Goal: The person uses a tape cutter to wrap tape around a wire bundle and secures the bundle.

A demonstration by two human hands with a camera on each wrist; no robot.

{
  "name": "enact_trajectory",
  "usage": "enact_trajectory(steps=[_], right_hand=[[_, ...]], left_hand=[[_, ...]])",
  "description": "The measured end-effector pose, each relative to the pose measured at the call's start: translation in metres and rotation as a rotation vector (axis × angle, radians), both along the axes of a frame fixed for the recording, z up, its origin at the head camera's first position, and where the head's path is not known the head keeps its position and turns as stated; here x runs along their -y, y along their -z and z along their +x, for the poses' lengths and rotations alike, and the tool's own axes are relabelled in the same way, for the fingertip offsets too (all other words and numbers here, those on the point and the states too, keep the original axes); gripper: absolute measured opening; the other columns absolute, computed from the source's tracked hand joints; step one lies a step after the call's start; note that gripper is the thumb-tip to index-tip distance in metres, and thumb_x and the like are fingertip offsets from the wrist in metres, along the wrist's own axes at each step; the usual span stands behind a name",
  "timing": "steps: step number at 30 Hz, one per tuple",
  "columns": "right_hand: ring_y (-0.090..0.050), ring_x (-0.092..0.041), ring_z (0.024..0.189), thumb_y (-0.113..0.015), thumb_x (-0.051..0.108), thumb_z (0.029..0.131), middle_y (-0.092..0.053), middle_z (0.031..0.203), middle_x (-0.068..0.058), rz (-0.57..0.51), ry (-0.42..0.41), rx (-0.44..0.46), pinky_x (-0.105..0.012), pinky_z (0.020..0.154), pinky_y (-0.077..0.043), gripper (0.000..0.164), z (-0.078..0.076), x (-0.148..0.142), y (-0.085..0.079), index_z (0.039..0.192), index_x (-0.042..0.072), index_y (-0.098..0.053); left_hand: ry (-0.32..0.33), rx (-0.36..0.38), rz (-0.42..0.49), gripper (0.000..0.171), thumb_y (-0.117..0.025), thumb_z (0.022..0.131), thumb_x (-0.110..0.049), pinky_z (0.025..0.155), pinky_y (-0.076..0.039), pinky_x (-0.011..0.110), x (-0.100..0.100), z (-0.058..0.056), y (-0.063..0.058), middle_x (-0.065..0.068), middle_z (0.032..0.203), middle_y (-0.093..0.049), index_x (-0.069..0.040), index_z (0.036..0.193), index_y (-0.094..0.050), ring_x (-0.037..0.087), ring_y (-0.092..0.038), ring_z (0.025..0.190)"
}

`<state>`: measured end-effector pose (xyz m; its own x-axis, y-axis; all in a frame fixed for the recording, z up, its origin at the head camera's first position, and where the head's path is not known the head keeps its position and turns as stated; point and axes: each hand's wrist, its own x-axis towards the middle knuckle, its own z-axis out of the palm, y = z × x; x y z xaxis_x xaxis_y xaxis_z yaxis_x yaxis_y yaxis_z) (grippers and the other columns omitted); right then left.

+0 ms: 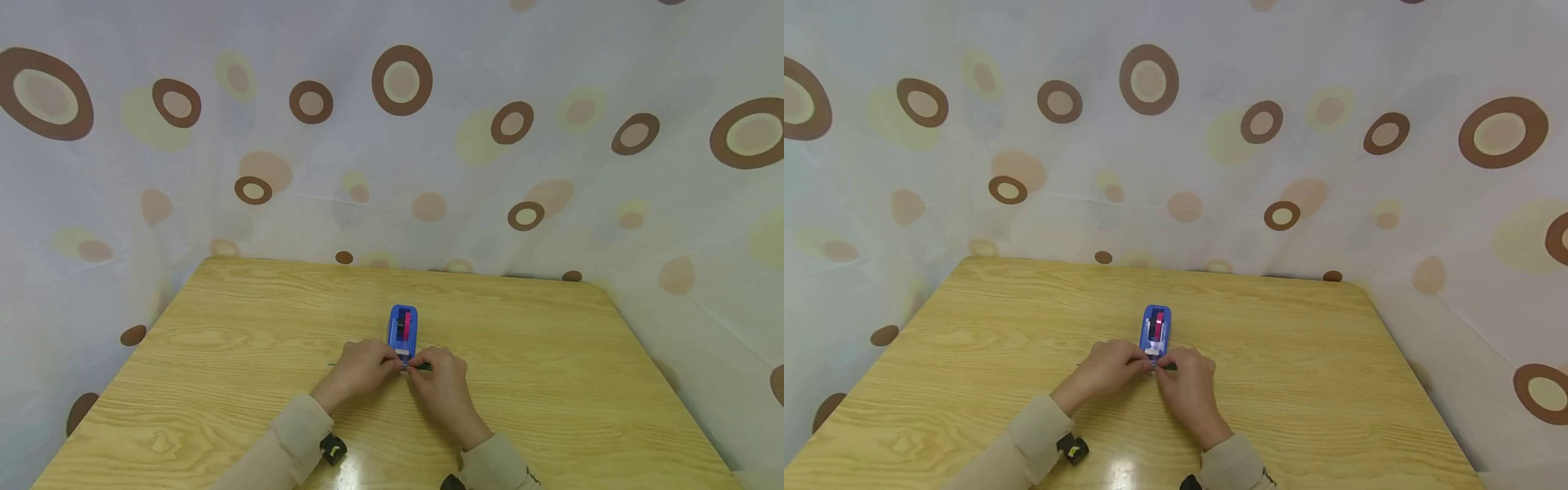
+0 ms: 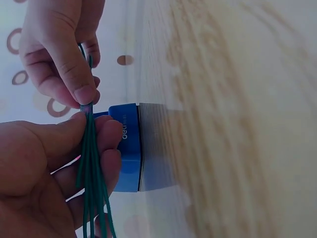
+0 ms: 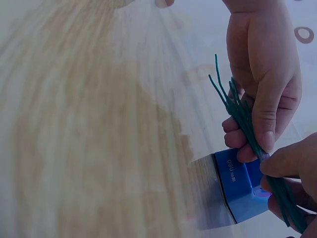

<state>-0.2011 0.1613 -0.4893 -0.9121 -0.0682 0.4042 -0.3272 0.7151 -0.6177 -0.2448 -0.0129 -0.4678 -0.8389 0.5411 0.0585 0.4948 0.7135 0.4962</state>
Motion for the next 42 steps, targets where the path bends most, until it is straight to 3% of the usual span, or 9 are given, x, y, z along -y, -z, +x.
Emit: enact_trajectory(steps=[5, 11, 15, 19, 23, 26, 30, 34, 42], right_hand=[[-0.065, -0.020, 0.089, -0.082, 0.003, 0.079, -0.072, 0.086, 0.006, 0.006, 0.014, 0.018, -0.059, 0.090, -0.033, 0.013, 0.002, 0.001, -0.001, 0.083, 0.013, -0.075], [-0.067, -0.022, 0.094, -0.081, 0.006, 0.079, -0.073, 0.088, 0.005, -0.008, 0.027, 0.034, -0.060, 0.091, -0.030, 0.010, 0.000, 0.001, -0.003, 0.084, 0.014, -0.076], [-0.068, -0.021, 0.093, -0.080, 0.005, 0.080, -0.073, 0.088, 0.003, -0.034, 0.012, 0.036, -0.054, 0.095, -0.039, 0.009, -0.001, 0.000, -0.006, 0.085, 0.011, -0.076], [-0.069, -0.021, 0.091, -0.079, 0.003, 0.082, -0.074, 0.090, -0.002, -0.049, -0.010, 0.056, -0.044, 0.084, -0.054, 0.008, -0.001, 0.000, -0.008, 0.088, 0.007, -0.076], [-0.069, -0.021, 0.091, -0.079, 0.007, 0.082, -0.074, 0.090, -0.001, 0.018, 0.004, 0.053, -0.050, 0.097, -0.038, 0.008, -0.001, 0.001, -0.010, 0.090, 0.009, -0.077], [-0.068, -0.020, 0.091, -0.080, 0.010, 0.082, -0.074, 0.091, 0.000, 0.075, 0.016, 0.042, -0.055, 0.091, -0.028, 0.008, -0.001, 0.001, -0.011, 0.090, 0.011, -0.077], [-0.069, -0.018, 0.092, -0.079, 0.007, 0.083, -0.074, 0.091, 0.001, 0.043, -0.019, 0.050, -0.047, 0.096, -0.040, 0.008, -0.002, 0.001, -0.010, 0.090, 0.011, -0.077], [-0.069, -0.018, 0.094, -0.076, 0.004, 0.085, -0.074, 0.092, 0.000, -0.056, -0.067, 0.106, -0.040, 0.083, -0.055, 0.009, -0.003, -0.002, -0.008, 0.091, 0.010, -0.076], [-0.068, -0.021, 0.097, -0.075, 0.002, 0.086, -0.073, 0.096, -0.002, -0.125, -0.083, 0.156, -0.041, 0.084, -0.054, 0.012, -0.006, -0.004, -0.004, 0.096, 0.008, -0.076]], left_hand=[[-0.007, 0.018, 0.039, 0.017, -0.066, 0.096, -0.029, 0.080, -0.042, 0.051, 0.000, -0.001, 0.002, -0.010, 0.086, -0.070, -0.021, 0.089, -0.079, 0.009, -0.063, 0.082], [-0.036, 0.029, 0.074, 0.014, -0.069, 0.094, -0.029, 0.081, -0.039, 0.049, 0.000, -0.002, 0.001, -0.013, 0.085, -0.069, -0.023, 0.087, -0.080, 0.007, -0.062, 0.083], [-0.041, 0.015, 0.088, 0.012, -0.071, 0.092, -0.028, 0.080, -0.040, 0.049, 0.001, -0.002, 0.000, -0.013, 0.084, -0.070, -0.023, 0.086, -0.080, 0.008, -0.063, 0.082], [-0.041, 0.001, 0.089, 0.011, -0.072, 0.091, -0.028, 0.079, -0.041, 0.050, 0.001, -0.002, 0.000, -0.013, 0.084, -0.071, -0.023, 0.086, -0.080, 0.009, -0.064, 0.083], [-0.054, -0.001, 0.088, 0.010, -0.072, 0.091, -0.029, 0.080, -0.041, 0.050, 0.000, -0.001, -0.001, -0.012, 0.087, -0.071, -0.022, 0.088, -0.079, 0.012, -0.065, 0.086], [-0.064, -0.002, 0.091, 0.010, -0.073, 0.091, -0.029, 0.080, -0.041, 0.050, 0.000, -0.001, 0.000, -0.011, 0.089, -0.071, -0.022, 0.089, -0.079, 0.014, -0.066, 0.088], [-0.066, -0.006, 0.108, 0.009, -0.073, 0.090, -0.027, 0.080, -0.042, 0.052, -0.001, 0.000, 0.000, -0.010, 0.089, -0.072, -0.021, 0.088, -0.079, 0.015, -0.066, 0.089], [-0.062, -0.006, 0.126, 0.009, -0.074, 0.090, -0.025, 0.080, -0.043, 0.053, -0.001, -0.001, 0.001, -0.008, 0.089, -0.072, -0.019, 0.088, -0.079, 0.017, -0.066, 0.089], [-0.068, 0.005, 0.137, 0.011, -0.073, 0.091, -0.026, 0.081, -0.042, 0.053, -0.002, -0.002, 0.002, -0.005, 0.093, -0.073, -0.017, 0.091, -0.079, 0.020, -0.066, 0.093]])
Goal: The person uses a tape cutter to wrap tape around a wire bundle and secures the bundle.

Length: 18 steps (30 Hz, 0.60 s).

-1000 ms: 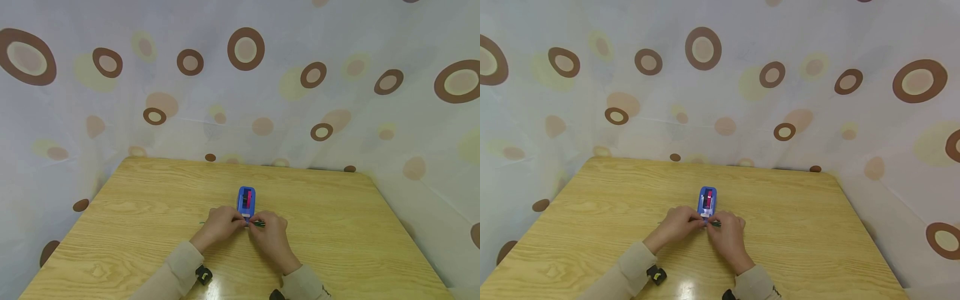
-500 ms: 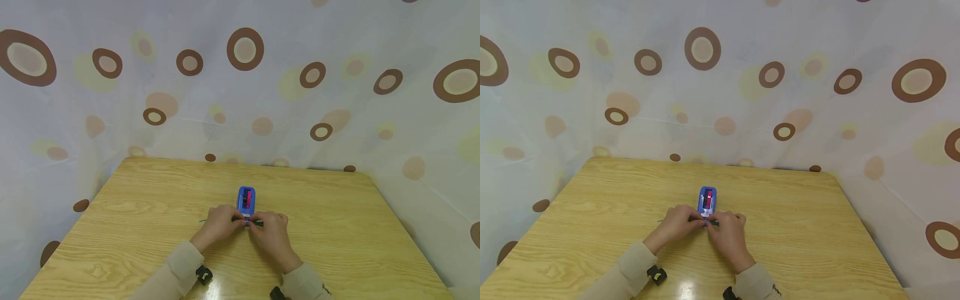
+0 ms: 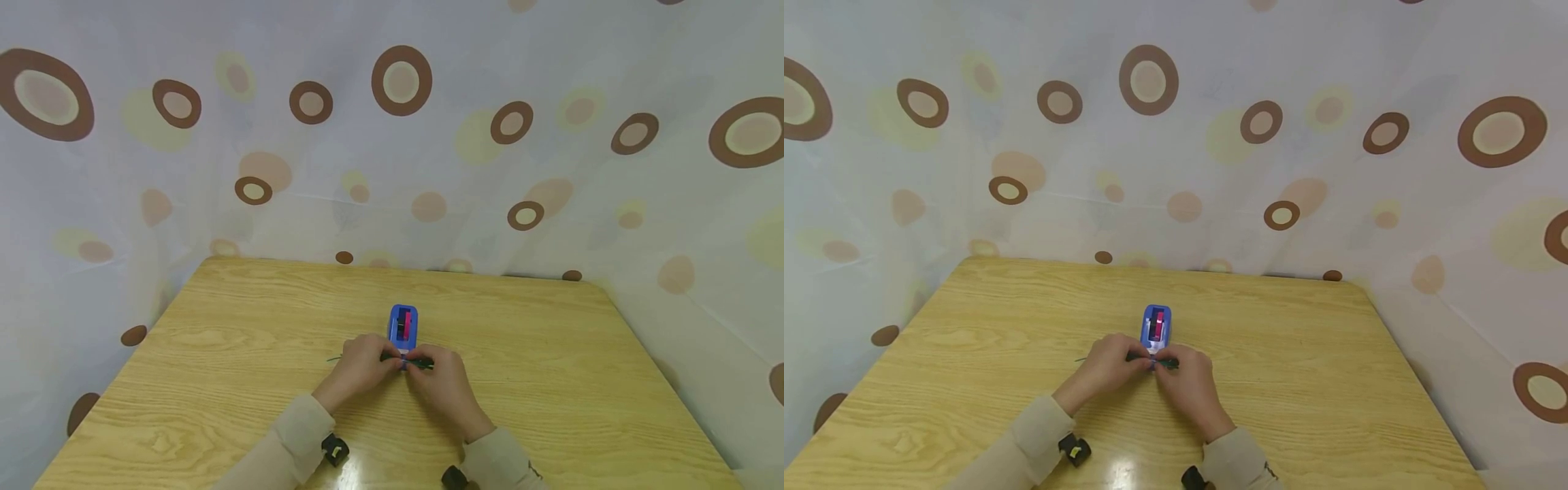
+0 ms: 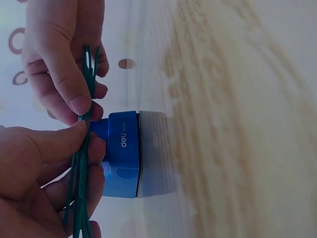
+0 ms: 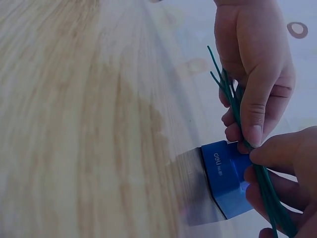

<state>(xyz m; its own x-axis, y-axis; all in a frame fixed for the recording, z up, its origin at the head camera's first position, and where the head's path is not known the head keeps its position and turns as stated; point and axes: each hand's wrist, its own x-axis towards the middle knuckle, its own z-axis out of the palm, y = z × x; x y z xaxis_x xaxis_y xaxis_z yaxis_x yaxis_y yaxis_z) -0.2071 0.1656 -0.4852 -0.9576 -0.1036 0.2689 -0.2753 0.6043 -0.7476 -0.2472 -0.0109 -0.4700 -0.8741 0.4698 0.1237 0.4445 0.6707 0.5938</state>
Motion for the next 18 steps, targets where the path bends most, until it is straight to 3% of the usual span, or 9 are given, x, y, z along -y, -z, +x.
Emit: enact_trajectory(steps=[5, 18], right_hand=[[-0.068, -0.021, 0.097, -0.075, 0.001, 0.085, -0.073, 0.097, -0.002, -0.011, 0.004, 0.004, -0.041, 0.084, -0.054, 0.014, -0.0013, -0.0003, 0.0035, 0.096, 0.008, -0.076], [-0.069, -0.017, 0.091, -0.078, 0.001, 0.081, -0.074, 0.091, -0.001, 0.056, 0.019, -0.088, -0.039, 0.081, -0.055, 0.012, -0.0008, 0.0021, 0.0058, 0.091, 0.008, -0.077]], left_hand=[[-0.008, 0.005, -0.008, 0.010, -0.073, 0.091, -0.026, 0.079, -0.041, 0.050, -0.0005, -0.0002, -0.0001, -0.006, 0.093, -0.073, -0.018, 0.091, -0.078, 0.020, -0.066, 0.093], [-0.014, -0.005, 0.014, 0.007, -0.075, 0.089, -0.026, 0.078, -0.039, 0.049, 0.0002, 0.0008, 0.0022, -0.008, 0.091, -0.073, -0.020, 0.088, -0.078, 0.017, -0.066, 0.092]])
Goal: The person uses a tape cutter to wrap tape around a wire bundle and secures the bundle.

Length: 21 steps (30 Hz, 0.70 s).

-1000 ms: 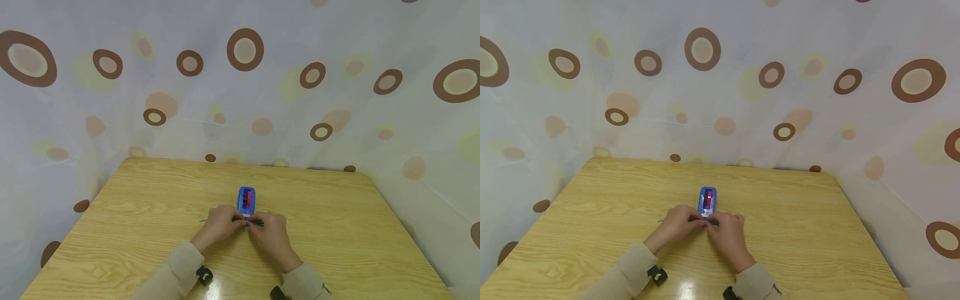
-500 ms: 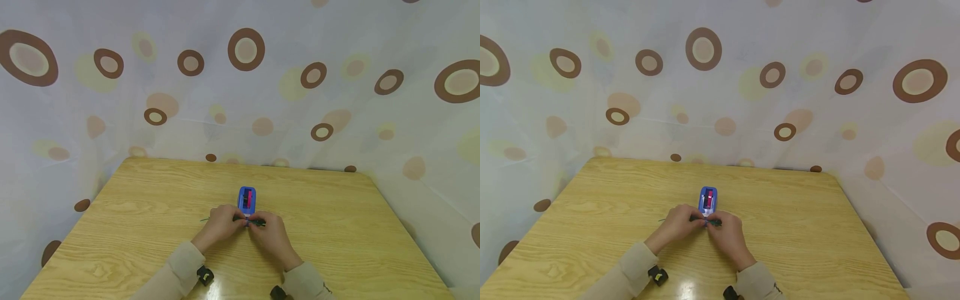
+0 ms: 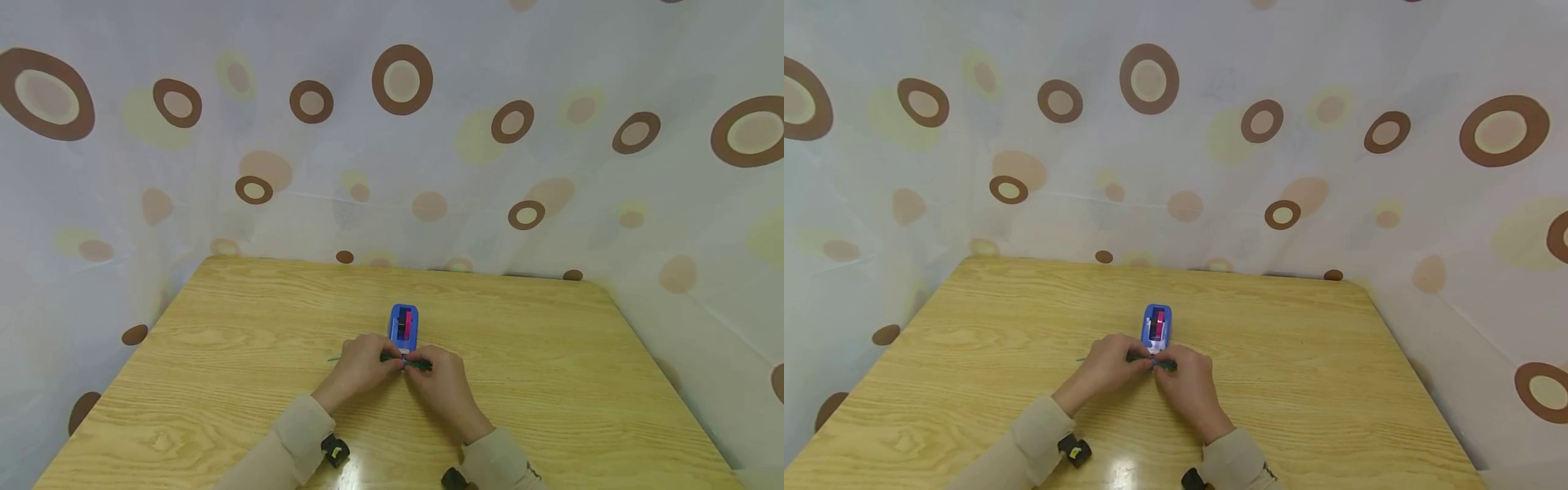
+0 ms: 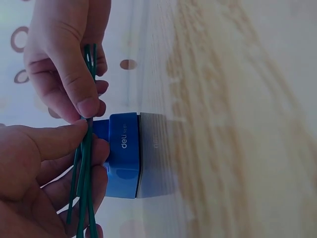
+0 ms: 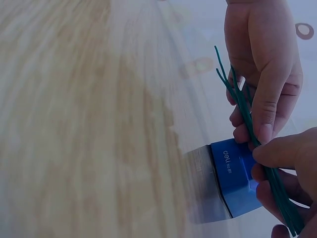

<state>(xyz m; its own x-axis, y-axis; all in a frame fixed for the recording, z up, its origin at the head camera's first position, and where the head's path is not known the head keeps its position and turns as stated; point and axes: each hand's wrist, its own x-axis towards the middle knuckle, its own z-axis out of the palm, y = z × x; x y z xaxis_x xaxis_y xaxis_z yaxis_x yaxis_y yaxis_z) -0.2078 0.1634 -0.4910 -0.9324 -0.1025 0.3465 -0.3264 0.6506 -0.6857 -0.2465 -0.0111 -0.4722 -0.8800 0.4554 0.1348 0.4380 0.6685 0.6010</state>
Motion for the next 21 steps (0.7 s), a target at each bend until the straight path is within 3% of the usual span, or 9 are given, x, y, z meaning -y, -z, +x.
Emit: enact_trajectory(steps=[13, 21], right_hand=[[-0.070, -0.015, 0.085, -0.080, 0.000, 0.081, -0.074, 0.087, 0.000, 0.033, 0.001, -0.041, -0.035, 0.076, -0.056, 0.009, -0.0003, 0.0011, -0.0001, 0.085, 0.008, -0.077], [-0.070, -0.016, 0.085, -0.079, -0.001, 0.081, -0.074, 0.087, 0.000, 0.023, -0.004, -0.044, -0.035, 0.076, -0.056, 0.009, 0.0005, 0.0008, -0.0007, 0.087, 0.006, -0.077]], left_hand=[[-0.011, -0.007, 0.017, 0.009, -0.073, 0.090, -0.029, 0.080, -0.041, 0.049, 0.0021, 0.0013, -0.0043, -0.011, 0.094, -0.073, -0.022, 0.091, -0.079, 0.015, -0.066, 0.093], [-0.030, 0.018, 0.078, 0.013, -0.067, 0.096, -0.021, 0.071, -0.051, 0.030, 0.0049, -0.0026, -0.0029, -0.011, 0.084, -0.069, -0.017, 0.091, -0.078, 0.005, -0.061, 0.076]])
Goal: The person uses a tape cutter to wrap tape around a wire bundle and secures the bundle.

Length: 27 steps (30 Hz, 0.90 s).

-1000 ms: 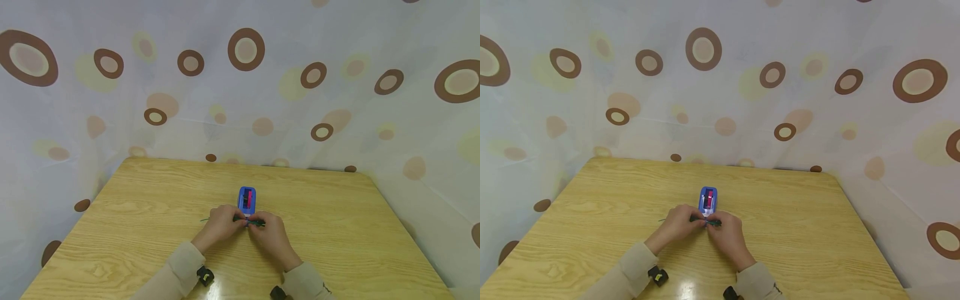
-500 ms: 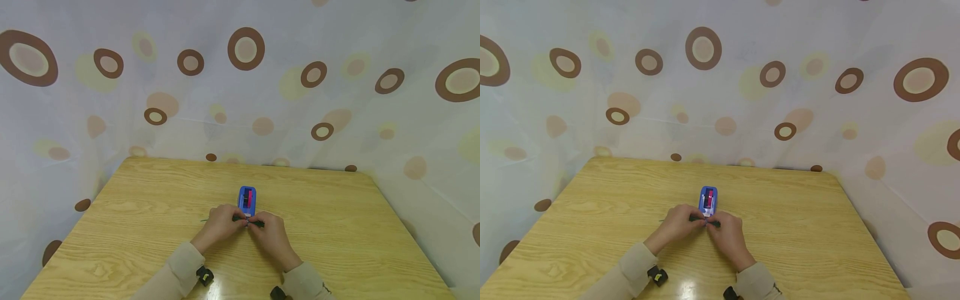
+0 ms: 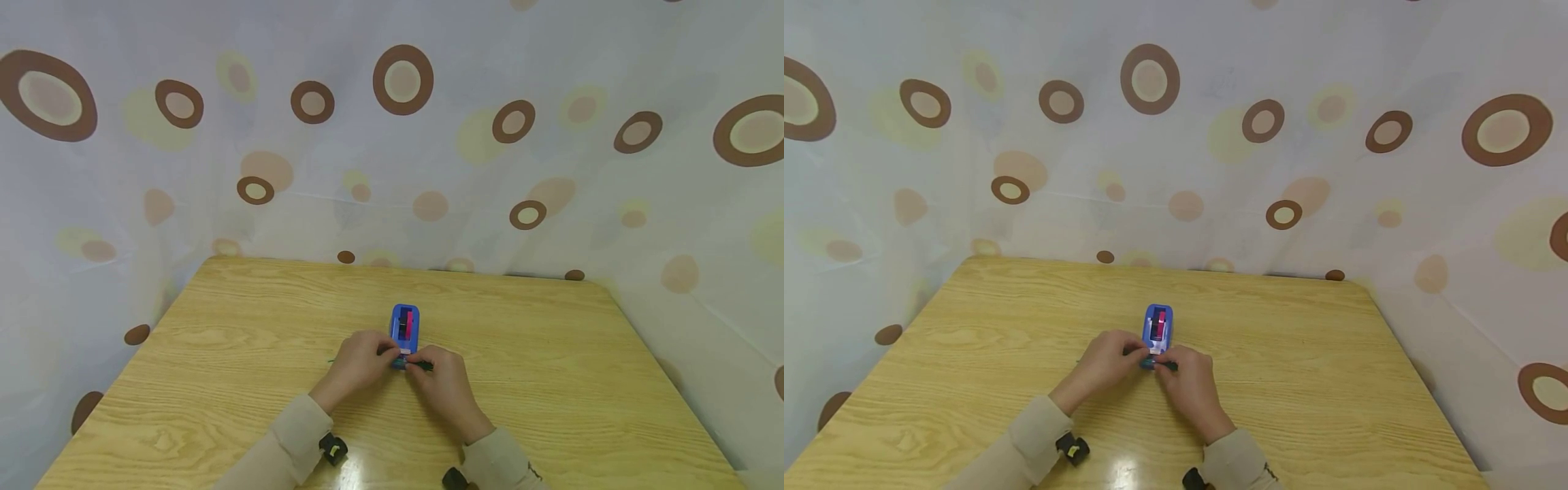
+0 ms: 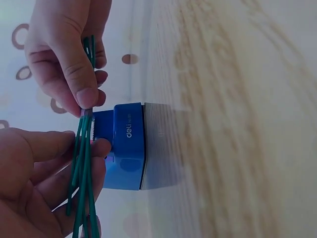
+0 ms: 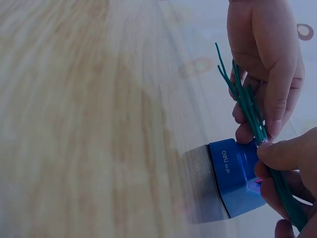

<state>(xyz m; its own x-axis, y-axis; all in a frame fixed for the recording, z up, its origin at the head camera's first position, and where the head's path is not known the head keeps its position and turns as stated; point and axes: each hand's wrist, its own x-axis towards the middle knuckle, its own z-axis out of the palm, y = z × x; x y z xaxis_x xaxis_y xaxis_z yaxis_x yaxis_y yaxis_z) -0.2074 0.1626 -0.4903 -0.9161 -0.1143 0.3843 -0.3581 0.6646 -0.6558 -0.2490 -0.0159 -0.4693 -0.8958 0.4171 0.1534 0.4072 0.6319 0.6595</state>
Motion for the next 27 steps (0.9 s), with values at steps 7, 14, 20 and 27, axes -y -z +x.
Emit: enact_trajectory(steps=[7, 14, 20, 27], right_hand=[[-0.070, -0.016, 0.083, -0.079, -0.001, 0.081, -0.074, 0.086, -0.001, -0.006, -0.013, -0.019, -0.034, 0.075, -0.056, 0.009, 0.0017, -0.0010, -0.0009, 0.087, 0.005, -0.078], [-0.070, -0.014, 0.081, -0.080, -0.001, 0.080, -0.073, 0.085, 0.000, -0.008, -0.011, -0.029, -0.032, 0.075, -0.056, 0.010, 0.0035, -0.0007, -0.0026, 0.089, 0.005, -0.079], [-0.067, -0.012, 0.076, -0.081, -0.002, 0.078, -0.072, 0.081, 0.001, 0.014, -0.013, -0.079, -0.028, 0.069, -0.055, 0.011, 0.0041, -0.0007, -0.0037, 0.088, 0.005, -0.080], [-0.065, -0.010, 0.071, -0.081, -0.002, 0.078, -0.071, 0.080, 0.001, 0.043, -0.018, -0.100, -0.025, 0.063, -0.052, 0.012, 0.0043, -0.0018, -0.0044, 0.088, 0.004, -0.080]], left_hand=[[-0.024, -0.016, 0.008, 0.013, -0.067, 0.096, -0.022, 0.067, -0.050, 0.029, -0.0013, -0.0001, -0.0021, -0.008, 0.086, -0.070, -0.016, 0.094, -0.078, 0.006, -0.061, 0.075], [-0.037, -0.015, 0.022, 0.013, -0.067, 0.096, -0.021, 0.068, -0.052, 0.028, -0.0020, -0.0012, -0.0026, -0.008, 0.090, -0.072, -0.015, 0.097, -0.079, 0.008, -0.063, 0.079], [-0.040, -0.009, 0.024, 0.014, -0.069, 0.095, -0.022, 0.068, -0.052, 0.029, -0.0027, -0.0033, -0.0032, -0.005, 0.095, -0.071, -0.014, 0.097, -0.079, 0.011, -0.064, 0.080], [-0.061, -0.016, 0.026, 0.012, -0.072, 0.092, -0.021, 0.065, -0.052, 0.029, -0.0044, -0.0039, -0.0011, 0.000, 0.096, -0.068, -0.014, 0.097, -0.080, 0.012, -0.064, 0.078]])
